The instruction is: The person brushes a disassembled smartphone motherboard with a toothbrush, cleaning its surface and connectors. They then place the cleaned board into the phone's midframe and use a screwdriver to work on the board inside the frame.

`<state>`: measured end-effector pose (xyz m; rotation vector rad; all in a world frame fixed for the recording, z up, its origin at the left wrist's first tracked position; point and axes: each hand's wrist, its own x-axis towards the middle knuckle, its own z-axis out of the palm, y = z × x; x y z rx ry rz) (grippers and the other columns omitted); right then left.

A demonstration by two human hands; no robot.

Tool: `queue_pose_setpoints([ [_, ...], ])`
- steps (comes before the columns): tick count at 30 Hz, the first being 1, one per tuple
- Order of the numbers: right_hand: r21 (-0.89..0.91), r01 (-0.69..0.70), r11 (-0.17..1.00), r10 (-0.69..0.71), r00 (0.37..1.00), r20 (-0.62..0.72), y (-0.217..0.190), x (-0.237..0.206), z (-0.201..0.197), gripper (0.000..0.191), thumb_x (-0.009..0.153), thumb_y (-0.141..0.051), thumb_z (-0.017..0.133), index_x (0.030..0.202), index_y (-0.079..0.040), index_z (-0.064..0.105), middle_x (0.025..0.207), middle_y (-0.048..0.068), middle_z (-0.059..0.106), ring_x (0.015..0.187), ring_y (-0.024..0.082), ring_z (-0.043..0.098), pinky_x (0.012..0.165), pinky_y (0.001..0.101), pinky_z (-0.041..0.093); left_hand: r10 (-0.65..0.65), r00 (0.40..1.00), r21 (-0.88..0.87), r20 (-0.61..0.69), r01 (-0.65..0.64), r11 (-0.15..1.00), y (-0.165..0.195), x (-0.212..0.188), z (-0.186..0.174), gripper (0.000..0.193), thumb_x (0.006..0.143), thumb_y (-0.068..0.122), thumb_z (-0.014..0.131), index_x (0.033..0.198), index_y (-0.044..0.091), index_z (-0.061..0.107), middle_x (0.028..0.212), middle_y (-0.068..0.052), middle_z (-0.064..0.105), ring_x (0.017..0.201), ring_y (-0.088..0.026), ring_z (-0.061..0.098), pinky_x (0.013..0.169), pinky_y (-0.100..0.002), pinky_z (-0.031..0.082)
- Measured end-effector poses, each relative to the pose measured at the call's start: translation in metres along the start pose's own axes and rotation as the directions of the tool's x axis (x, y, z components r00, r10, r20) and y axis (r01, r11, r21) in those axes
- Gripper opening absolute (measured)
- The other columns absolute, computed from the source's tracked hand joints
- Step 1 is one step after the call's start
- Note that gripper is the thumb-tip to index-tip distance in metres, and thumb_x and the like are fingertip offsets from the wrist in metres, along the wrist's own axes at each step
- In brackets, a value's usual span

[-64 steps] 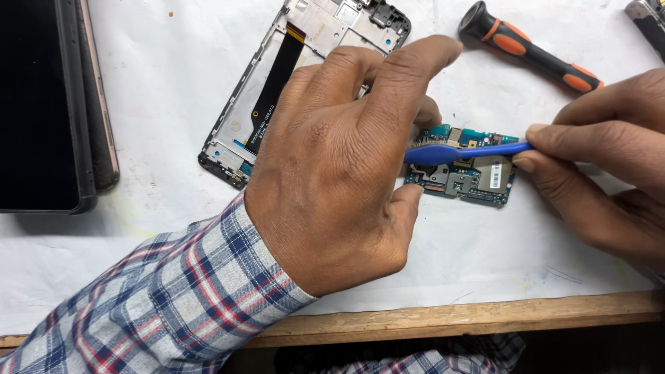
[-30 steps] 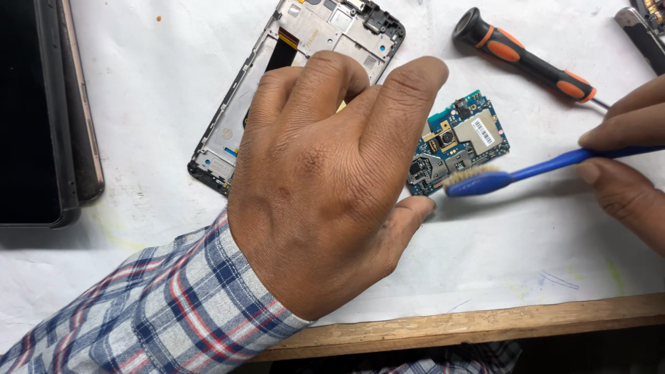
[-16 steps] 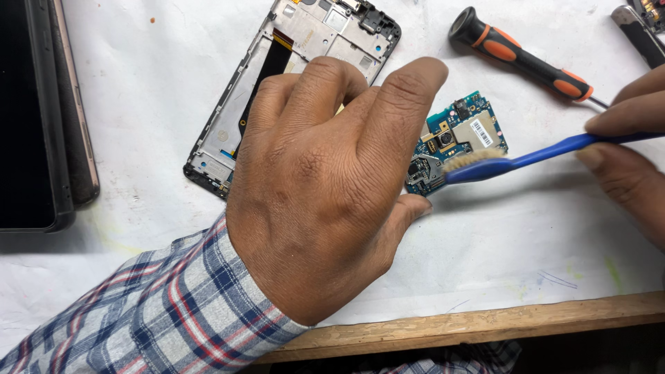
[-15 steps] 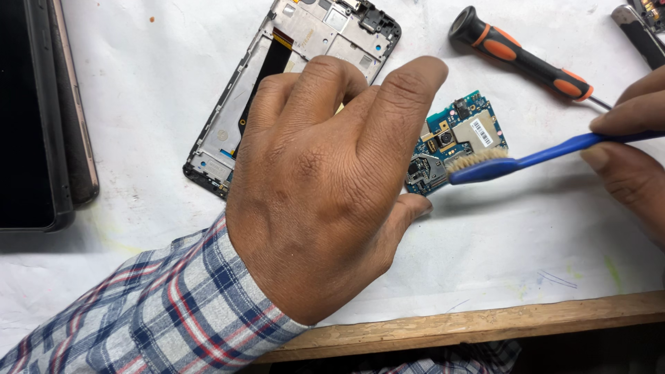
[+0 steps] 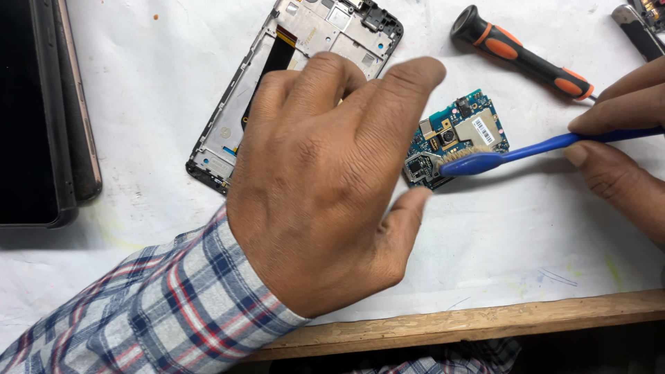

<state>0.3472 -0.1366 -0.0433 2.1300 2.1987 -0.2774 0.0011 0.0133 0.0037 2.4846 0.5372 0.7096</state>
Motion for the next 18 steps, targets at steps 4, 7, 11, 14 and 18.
queue_pose_setpoints([
  [4, -0.021, 0.030, 0.999, -0.030, 1.000, -0.007, -0.014, 0.011, -0.009, 0.035, 0.092, -0.033, 0.069, 0.105, -0.001, 0.075, 0.098, 0.018, 0.073, 0.090, 0.027, 0.074, 0.090, 0.0422, 0.062, -0.012, 1.000, 0.014, -0.009, 0.012, 1.000, -0.001, 0.000, -0.001, 0.069, 0.075, 0.004, 0.086, 0.133, -0.003, 0.051, 0.089, -0.009, 0.065, 0.094, -0.027, 0.058, 0.081, -0.046, 0.037],
  [7, 0.080, 0.161, 0.984, -0.154, 0.984, -0.092, -0.028, 0.015, -0.018, 0.030, 0.091, -0.026, 0.073, 0.109, -0.001, 0.072, 0.099, 0.017, 0.070, 0.086, 0.022, 0.071, 0.083, 0.0356, 0.061, -0.040, 0.999, -0.005, -0.007, 0.040, 0.999, -0.002, 0.000, 0.000, 0.066, 0.076, 0.007, 0.088, 0.131, 0.001, 0.052, 0.087, -0.007, 0.065, 0.093, -0.025, 0.059, 0.080, -0.045, 0.038],
  [11, 0.109, 0.286, 0.952, -0.269, 0.952, -0.145, -0.039, 0.019, -0.026, 0.029, 0.083, -0.019, 0.081, 0.105, -0.004, 0.071, 0.095, 0.014, 0.069, 0.084, 0.020, 0.067, 0.070, 0.0317, 0.057, -0.081, 0.997, -0.047, -0.002, 0.081, 0.996, -0.003, 0.000, 0.002, 0.065, 0.075, 0.008, 0.090, 0.128, 0.004, 0.054, 0.087, -0.007, 0.066, 0.091, -0.024, 0.059, 0.078, -0.044, 0.038],
  [14, 0.110, 0.294, 0.950, -0.277, 0.950, -0.147, -0.047, 0.024, -0.029, 0.027, 0.080, -0.016, 0.083, 0.102, -0.003, 0.072, 0.093, 0.014, 0.070, 0.082, 0.020, 0.067, 0.068, 0.0324, 0.056, -0.057, 0.998, -0.048, -0.023, 0.055, 0.997, -0.004, 0.000, 0.002, 0.065, 0.075, 0.008, 0.091, 0.128, 0.004, 0.054, 0.084, -0.003, 0.067, 0.091, -0.022, 0.059, 0.078, -0.043, 0.038],
  [18, 0.090, 0.336, 0.938, -0.317, 0.932, -0.173, -0.059, 0.032, -0.034, 0.026, 0.079, -0.015, 0.084, 0.100, -0.003, 0.072, 0.090, 0.014, 0.070, 0.082, 0.020, 0.067, 0.068, 0.0334, 0.055, -0.037, 0.999, -0.047, -0.039, 0.035, 0.998, -0.006, 0.000, 0.002, 0.063, 0.075, 0.002, 0.086, 0.128, 0.003, 0.053, 0.085, -0.002, 0.068, 0.091, -0.021, 0.060, 0.079, -0.043, 0.038],
])
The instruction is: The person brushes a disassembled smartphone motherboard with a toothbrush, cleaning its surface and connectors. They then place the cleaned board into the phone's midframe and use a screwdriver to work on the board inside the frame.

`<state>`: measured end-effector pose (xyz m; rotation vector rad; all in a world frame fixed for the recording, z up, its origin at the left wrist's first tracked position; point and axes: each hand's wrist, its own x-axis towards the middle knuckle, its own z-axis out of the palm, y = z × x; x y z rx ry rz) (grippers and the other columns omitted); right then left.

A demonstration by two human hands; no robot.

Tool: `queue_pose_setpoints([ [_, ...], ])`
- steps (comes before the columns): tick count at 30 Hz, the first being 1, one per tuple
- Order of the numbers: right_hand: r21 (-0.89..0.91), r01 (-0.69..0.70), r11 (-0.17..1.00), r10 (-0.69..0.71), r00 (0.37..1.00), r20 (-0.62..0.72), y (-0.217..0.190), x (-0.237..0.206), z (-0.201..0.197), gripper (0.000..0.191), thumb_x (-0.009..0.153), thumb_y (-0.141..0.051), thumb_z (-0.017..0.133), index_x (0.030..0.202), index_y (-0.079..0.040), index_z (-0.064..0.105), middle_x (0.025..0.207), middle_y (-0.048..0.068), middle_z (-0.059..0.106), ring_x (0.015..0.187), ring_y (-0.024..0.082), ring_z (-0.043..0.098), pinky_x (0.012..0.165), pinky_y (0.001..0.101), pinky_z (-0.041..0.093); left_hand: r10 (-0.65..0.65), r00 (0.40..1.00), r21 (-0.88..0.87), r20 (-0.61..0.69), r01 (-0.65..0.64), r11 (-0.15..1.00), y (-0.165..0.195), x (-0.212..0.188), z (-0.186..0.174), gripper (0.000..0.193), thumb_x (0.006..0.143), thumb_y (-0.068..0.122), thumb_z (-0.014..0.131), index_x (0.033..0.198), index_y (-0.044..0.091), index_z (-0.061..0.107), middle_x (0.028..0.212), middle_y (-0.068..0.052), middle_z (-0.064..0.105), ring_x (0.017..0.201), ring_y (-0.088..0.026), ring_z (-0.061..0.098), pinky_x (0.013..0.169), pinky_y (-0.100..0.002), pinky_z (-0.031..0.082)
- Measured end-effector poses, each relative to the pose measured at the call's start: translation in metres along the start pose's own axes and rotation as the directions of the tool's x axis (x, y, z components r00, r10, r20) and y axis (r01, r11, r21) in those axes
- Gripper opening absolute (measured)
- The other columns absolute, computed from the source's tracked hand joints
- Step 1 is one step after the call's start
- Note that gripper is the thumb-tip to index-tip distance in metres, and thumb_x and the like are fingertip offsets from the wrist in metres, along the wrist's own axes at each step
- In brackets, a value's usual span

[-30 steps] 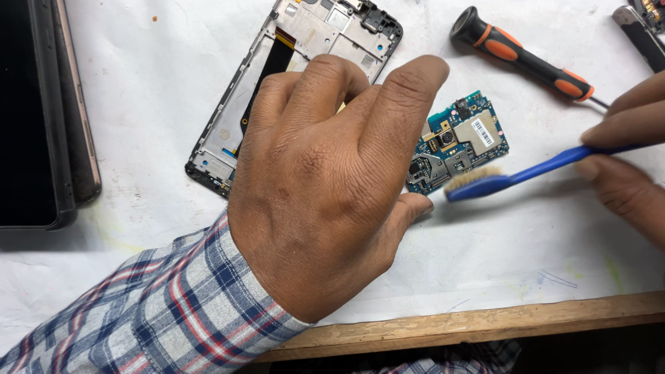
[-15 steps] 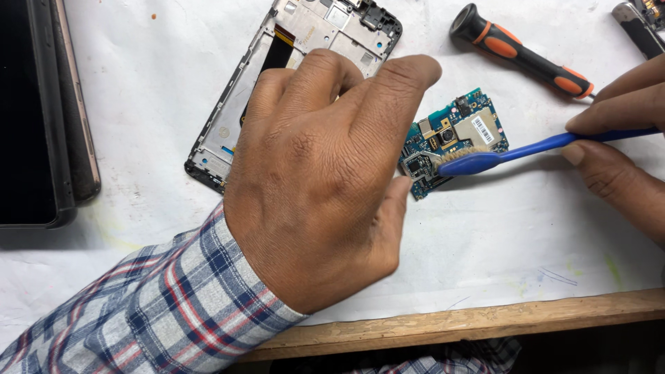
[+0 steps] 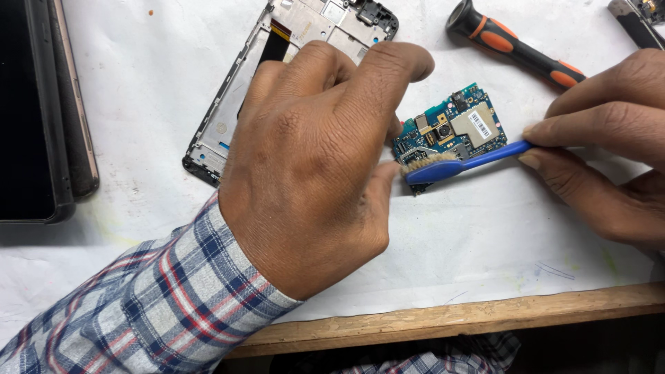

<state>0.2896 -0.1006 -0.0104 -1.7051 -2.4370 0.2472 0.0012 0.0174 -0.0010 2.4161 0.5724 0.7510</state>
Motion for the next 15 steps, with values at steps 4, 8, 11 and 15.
queue_pose_setpoints([
  [4, 0.005, 0.091, 0.996, -0.091, 0.996, -0.021, -0.006, 0.013, -0.004, 0.027, 0.077, -0.015, 0.085, 0.097, -0.003, 0.073, 0.085, 0.015, 0.070, 0.077, 0.021, 0.068, 0.064, 0.0337, 0.054, 0.011, 1.000, 0.053, 0.019, -0.012, 0.999, 0.001, 0.000, -0.005, 0.058, 0.077, -0.008, 0.075, 0.130, 0.003, 0.055, 0.086, -0.002, 0.069, 0.093, -0.022, 0.061, 0.082, -0.043, 0.039],
  [8, 0.008, 0.083, 0.997, -0.082, 0.996, -0.038, -0.015, 0.020, -0.008, 0.023, 0.077, -0.011, 0.085, 0.094, -0.001, 0.073, 0.083, 0.015, 0.070, 0.075, 0.021, 0.069, 0.062, 0.0331, 0.055, 0.000, 0.997, 0.014, 0.076, -0.001, 1.000, 0.003, 0.002, -0.008, 0.065, 0.065, -0.003, 0.071, 0.128, -0.004, 0.055, 0.082, -0.009, 0.065, 0.090, -0.027, 0.059, 0.080, -0.044, 0.038],
  [11, 0.015, 0.076, 0.997, -0.075, 0.995, -0.068, -0.021, 0.023, -0.009, 0.021, 0.078, -0.008, 0.085, 0.094, 0.000, 0.073, 0.083, 0.016, 0.070, 0.075, 0.021, 0.069, 0.061, 0.0321, 0.056, 0.061, 0.997, 0.021, 0.057, -0.063, 0.998, 0.010, 0.001, -0.008, 0.073, 0.067, 0.013, 0.082, 0.130, -0.009, 0.051, 0.091, -0.013, 0.066, 0.095, -0.031, 0.057, 0.084, -0.047, 0.038],
  [15, -0.022, 0.074, 0.997, -0.076, 0.994, -0.081, -0.024, 0.026, -0.011, 0.021, 0.077, -0.007, 0.084, 0.094, 0.001, 0.074, 0.084, 0.016, 0.069, 0.075, 0.022, 0.068, 0.061, 0.0326, 0.055, 0.055, 0.996, 0.075, 0.069, -0.060, 0.995, 0.010, 0.002, -0.003, 0.076, 0.073, 0.020, 0.089, 0.132, -0.007, 0.049, 0.099, -0.015, 0.066, 0.095, -0.029, 0.057, 0.082, -0.047, 0.037],
])
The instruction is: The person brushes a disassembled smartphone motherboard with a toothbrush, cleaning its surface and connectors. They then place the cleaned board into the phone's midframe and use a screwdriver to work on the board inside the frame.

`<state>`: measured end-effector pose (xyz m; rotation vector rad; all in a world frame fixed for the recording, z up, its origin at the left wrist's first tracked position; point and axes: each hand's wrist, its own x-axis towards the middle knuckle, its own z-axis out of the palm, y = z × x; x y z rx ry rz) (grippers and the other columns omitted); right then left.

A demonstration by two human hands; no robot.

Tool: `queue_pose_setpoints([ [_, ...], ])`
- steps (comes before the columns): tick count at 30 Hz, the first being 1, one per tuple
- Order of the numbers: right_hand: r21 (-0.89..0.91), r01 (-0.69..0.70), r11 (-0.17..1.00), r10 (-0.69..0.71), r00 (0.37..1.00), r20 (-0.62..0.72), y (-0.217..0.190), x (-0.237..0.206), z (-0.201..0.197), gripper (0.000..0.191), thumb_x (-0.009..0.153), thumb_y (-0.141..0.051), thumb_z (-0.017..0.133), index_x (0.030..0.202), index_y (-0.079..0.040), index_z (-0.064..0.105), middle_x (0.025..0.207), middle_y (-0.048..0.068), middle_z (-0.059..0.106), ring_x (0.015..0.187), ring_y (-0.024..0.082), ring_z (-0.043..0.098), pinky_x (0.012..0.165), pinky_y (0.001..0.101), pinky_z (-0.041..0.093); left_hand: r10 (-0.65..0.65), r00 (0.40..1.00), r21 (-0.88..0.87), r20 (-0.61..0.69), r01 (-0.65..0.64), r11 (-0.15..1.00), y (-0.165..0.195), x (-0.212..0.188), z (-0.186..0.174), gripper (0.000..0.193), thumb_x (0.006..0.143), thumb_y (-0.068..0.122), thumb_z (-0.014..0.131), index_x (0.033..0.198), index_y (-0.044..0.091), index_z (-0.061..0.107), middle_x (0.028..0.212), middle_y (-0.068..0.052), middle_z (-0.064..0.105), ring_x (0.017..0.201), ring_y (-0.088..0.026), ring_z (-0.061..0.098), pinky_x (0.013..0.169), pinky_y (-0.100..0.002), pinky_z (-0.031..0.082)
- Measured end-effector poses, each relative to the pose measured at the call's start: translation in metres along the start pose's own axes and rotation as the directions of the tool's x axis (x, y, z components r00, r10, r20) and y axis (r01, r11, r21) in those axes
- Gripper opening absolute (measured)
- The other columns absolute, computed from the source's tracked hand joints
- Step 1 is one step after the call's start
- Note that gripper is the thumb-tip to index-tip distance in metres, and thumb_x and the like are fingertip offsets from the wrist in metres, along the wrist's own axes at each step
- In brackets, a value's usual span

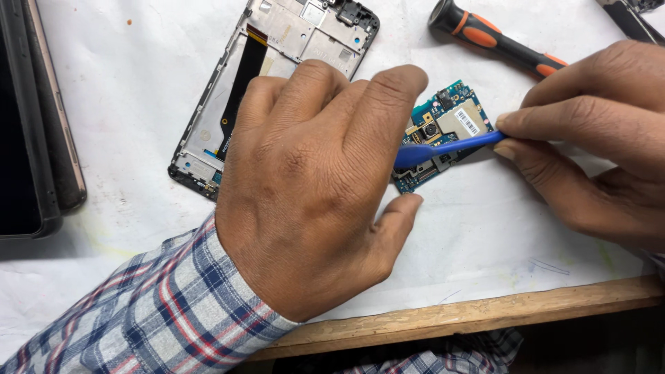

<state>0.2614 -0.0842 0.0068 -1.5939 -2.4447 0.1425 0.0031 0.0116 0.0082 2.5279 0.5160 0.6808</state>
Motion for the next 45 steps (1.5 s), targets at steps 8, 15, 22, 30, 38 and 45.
queue_pose_setpoints([
  [8, -0.028, -0.058, 0.998, 0.059, 0.998, 0.022, 0.014, -0.024, 0.005, 0.022, 0.083, -0.010, 0.082, 0.100, -0.001, 0.072, 0.092, 0.016, 0.069, 0.083, 0.021, 0.066, 0.070, 0.0341, 0.054, -0.054, 0.998, -0.023, 0.017, 0.054, 0.998, 0.001, -0.002, 0.002, 0.078, 0.072, 0.019, 0.091, 0.134, -0.005, 0.049, 0.091, -0.011, 0.064, 0.094, -0.027, 0.057, 0.081, -0.047, 0.036],
  [15, 0.059, -0.091, 0.994, 0.086, 0.993, 0.079, 0.031, -0.038, 0.007, 0.029, 0.083, -0.016, 0.078, 0.107, -0.001, 0.070, 0.094, 0.015, 0.068, 0.080, 0.019, 0.067, 0.073, 0.0308, 0.058, -0.051, 0.999, -0.038, -0.002, 0.050, 0.998, 0.001, -0.002, 0.003, 0.078, 0.073, 0.019, 0.092, 0.133, -0.005, 0.049, 0.090, -0.012, 0.063, 0.095, -0.027, 0.058, 0.081, -0.047, 0.036],
  [22, 0.010, -0.022, 1.000, 0.021, 0.997, 0.078, 0.016, -0.020, 0.003, 0.027, 0.079, -0.017, 0.083, 0.099, -0.003, 0.073, 0.088, 0.015, 0.070, 0.080, 0.022, 0.068, 0.068, 0.0349, 0.054, -0.069, 0.998, -0.053, 0.012, 0.070, 0.996, 0.001, -0.002, 0.004, 0.078, 0.073, 0.018, 0.092, 0.134, -0.005, 0.048, 0.089, -0.010, 0.063, 0.094, -0.027, 0.058, 0.081, -0.047, 0.036],
  [30, -0.030, -0.066, 0.997, 0.067, 0.997, 0.048, 0.026, -0.030, 0.006, 0.024, 0.084, -0.016, 0.081, 0.103, -0.003, 0.073, 0.096, 0.015, 0.070, 0.085, 0.022, 0.068, 0.073, 0.0345, 0.056, -0.069, 0.997, -0.036, 0.027, 0.070, 0.997, 0.001, -0.002, 0.002, 0.079, 0.073, 0.019, 0.092, 0.135, -0.002, 0.047, 0.086, -0.008, 0.060, 0.095, -0.027, 0.057, 0.081, -0.046, 0.036],
  [38, -0.127, -0.347, 0.929, 0.369, 0.885, 0.284, 0.096, -0.070, 0.037, 0.029, 0.084, -0.025, 0.073, 0.105, -0.004, 0.074, 0.088, 0.012, 0.072, 0.076, 0.021, 0.071, 0.075, 0.0320, 0.063, -0.096, 0.995, -0.041, 0.033, 0.097, 0.994, 0.001, -0.003, 0.001, 0.080, 0.072, 0.019, 0.093, 0.135, -0.001, 0.047, 0.087, -0.010, 0.058, 0.094, -0.028, 0.057, 0.080, -0.047, 0.036],
  [45, -0.051, -0.238, 0.970, 0.243, 0.962, 0.125, 0.076, -0.089, 0.032, 0.025, 0.092, -0.027, 0.073, 0.109, -0.009, 0.072, 0.098, 0.010, 0.070, 0.086, 0.017, 0.069, 0.082, 0.0277, 0.061, -0.094, 0.995, -0.045, 0.032, 0.095, 0.994, 0.000, -0.003, 0.001, 0.080, 0.072, 0.019, 0.093, 0.135, 0.000, 0.047, 0.086, -0.009, 0.059, 0.094, -0.027, 0.057, 0.080, -0.047, 0.036],
])
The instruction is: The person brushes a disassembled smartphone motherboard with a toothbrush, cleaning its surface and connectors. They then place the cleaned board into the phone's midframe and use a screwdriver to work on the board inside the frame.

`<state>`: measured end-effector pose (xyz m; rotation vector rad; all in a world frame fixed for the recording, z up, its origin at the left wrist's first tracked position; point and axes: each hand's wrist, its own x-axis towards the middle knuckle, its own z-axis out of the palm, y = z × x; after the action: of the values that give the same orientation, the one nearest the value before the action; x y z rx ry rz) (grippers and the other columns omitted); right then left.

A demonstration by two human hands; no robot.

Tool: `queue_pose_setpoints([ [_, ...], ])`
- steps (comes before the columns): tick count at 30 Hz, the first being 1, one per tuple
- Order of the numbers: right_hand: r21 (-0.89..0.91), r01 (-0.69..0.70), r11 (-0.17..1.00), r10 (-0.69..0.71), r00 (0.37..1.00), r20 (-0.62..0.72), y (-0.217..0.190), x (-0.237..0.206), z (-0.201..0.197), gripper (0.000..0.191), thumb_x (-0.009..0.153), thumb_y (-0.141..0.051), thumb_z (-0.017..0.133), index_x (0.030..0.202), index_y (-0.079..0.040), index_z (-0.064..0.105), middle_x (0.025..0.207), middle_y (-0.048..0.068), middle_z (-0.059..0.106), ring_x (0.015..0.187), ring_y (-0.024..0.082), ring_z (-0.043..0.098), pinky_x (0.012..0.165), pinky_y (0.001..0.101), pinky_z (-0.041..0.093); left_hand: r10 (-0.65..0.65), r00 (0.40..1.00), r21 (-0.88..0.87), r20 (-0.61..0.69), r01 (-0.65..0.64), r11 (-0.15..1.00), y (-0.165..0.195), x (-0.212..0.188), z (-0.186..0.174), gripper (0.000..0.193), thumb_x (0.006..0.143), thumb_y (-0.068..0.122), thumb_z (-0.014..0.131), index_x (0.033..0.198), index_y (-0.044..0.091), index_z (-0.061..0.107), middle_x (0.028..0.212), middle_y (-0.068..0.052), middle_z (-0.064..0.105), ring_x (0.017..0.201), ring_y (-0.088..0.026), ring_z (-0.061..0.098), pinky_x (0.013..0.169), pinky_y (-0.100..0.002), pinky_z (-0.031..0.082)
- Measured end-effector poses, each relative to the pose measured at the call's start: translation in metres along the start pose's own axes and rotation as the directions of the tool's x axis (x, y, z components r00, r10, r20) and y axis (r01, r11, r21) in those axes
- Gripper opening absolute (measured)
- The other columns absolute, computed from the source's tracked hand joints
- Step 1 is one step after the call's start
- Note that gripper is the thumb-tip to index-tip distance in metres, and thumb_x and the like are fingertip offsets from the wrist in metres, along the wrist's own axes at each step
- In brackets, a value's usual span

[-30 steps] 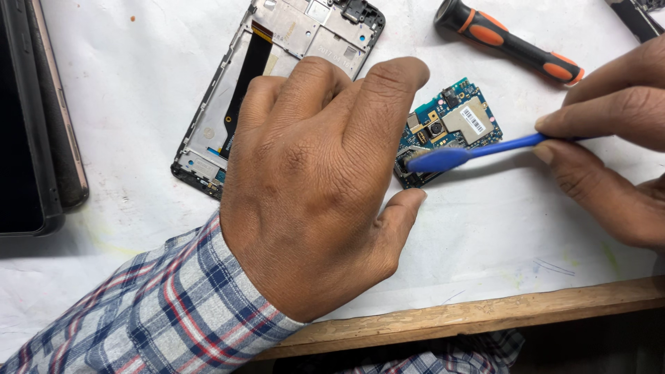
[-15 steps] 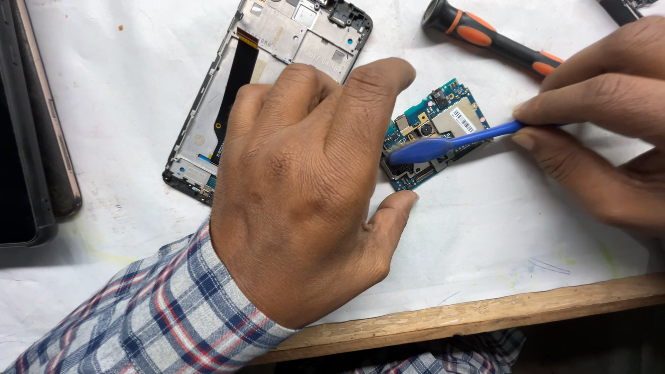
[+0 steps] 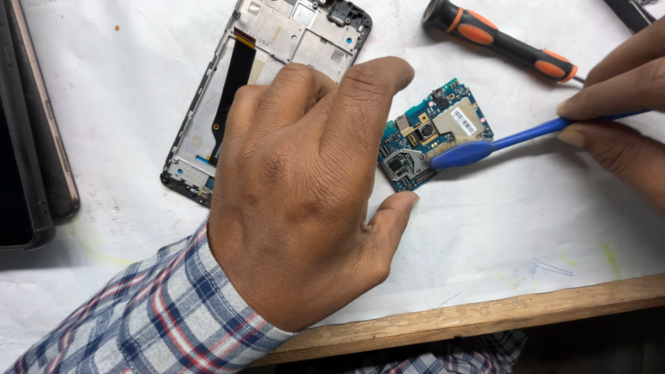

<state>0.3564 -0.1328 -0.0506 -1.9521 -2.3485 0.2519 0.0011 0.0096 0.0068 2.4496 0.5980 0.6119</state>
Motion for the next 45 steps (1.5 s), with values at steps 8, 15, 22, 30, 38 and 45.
queue_pose_setpoints([
  [8, -0.014, 0.126, 0.992, -0.126, 0.992, -0.012, -0.037, 0.028, -0.030, 0.023, 0.085, -0.023, 0.076, 0.103, -0.009, 0.073, 0.098, 0.010, 0.070, 0.089, 0.021, 0.068, 0.083, 0.0363, 0.056, 0.014, 1.000, 0.010, -0.004, -0.014, 1.000, -0.001, 0.000, -0.001, 0.079, 0.074, 0.019, 0.092, 0.135, 0.000, 0.046, 0.092, -0.011, 0.064, 0.096, -0.027, 0.057, 0.082, -0.047, 0.036],
  [15, 0.021, -0.080, 0.997, 0.078, 0.992, 0.098, 0.047, -0.001, 0.022, 0.026, 0.090, -0.028, 0.074, 0.103, -0.005, 0.076, 0.080, 0.010, 0.071, 0.065, 0.017, 0.068, 0.064, 0.0259, 0.059, -0.002, 1.000, 0.007, 0.007, 0.002, 1.000, -0.001, 0.000, -0.002, 0.079, 0.074, 0.020, 0.092, 0.135, 0.000, 0.047, 0.096, -0.010, 0.067, 0.095, -0.026, 0.058, 0.081, -0.047, 0.036],
  [22, -0.109, -0.242, 0.964, 0.264, 0.923, 0.280, 0.103, -0.020, 0.051, 0.024, 0.086, -0.022, 0.075, 0.094, 0.000, 0.077, 0.070, 0.013, 0.069, 0.053, 0.020, 0.068, 0.048, 0.0278, 0.057, -0.001, 1.000, -0.003, 0.004, 0.001, 1.000, -0.002, -0.001, 0.000, 0.079, 0.073, 0.019, 0.092, 0.136, 0.000, 0.046, 0.096, -0.012, 0.067, 0.096, -0.026, 0.058, 0.081, -0.047, 0.036],
  [30, 0.104, -0.107, 0.989, 0.098, 0.991, 0.085, 0.056, -0.004, 0.029, 0.019, 0.093, -0.021, 0.073, 0.103, -0.005, 0.074, 0.080, 0.009, 0.071, 0.066, 0.016, 0.071, 0.067, 0.0250, 0.062, -0.005, 1.000, -0.011, 0.001, 0.005, 1.000, -0.002, -0.001, 0.000, 0.080, 0.073, 0.019, 0.092, 0.136, 0.000, 0.047, 0.095, -0.011, 0.067, 0.095, -0.025, 0.059, 0.080, -0.047, 0.036],
  [38, 0.054, -0.001, 0.999, 0.002, 1.000, -0.023, 0.021, -0.002, 0.008, 0.020, 0.093, -0.019, 0.072, 0.108, -0.006, 0.072, 0.091, 0.011, 0.070, 0.081, 0.019, 0.071, 0.078, 0.0284, 0.062, -0.012, 1.000, -0.011, 0.014, 0.013, 1.000, -0.002, -0.001, -0.002, 0.078, 0.075, 0.019, 0.091, 0.136, 0.000, 0.047, 0.093, -0.010, 0.066, 0.094, -0.025, 0.058, 0.081, -0.046, 0.036],
  [45, -0.028, -0.252, 0.967, 0.254, 0.962, 0.105, 0.061, -0.005, 0.035, 0.023, 0.088, -0.021, 0.074, 0.096, 0.000, 0.077, 0.077, 0.014, 0.071, 0.065, 0.021, 0.070, 0.059, 0.0301, 0.059, -0.014, 1.000, -0.003, 0.013, 0.014, 1.000, -0.001, -0.001, -0.003, 0.078, 0.075, 0.019, 0.090, 0.136, 0.000, 0.047, 0.094, -0.010, 0.067, 0.096, -0.026, 0.059, 0.082, -0.047, 0.036],
])
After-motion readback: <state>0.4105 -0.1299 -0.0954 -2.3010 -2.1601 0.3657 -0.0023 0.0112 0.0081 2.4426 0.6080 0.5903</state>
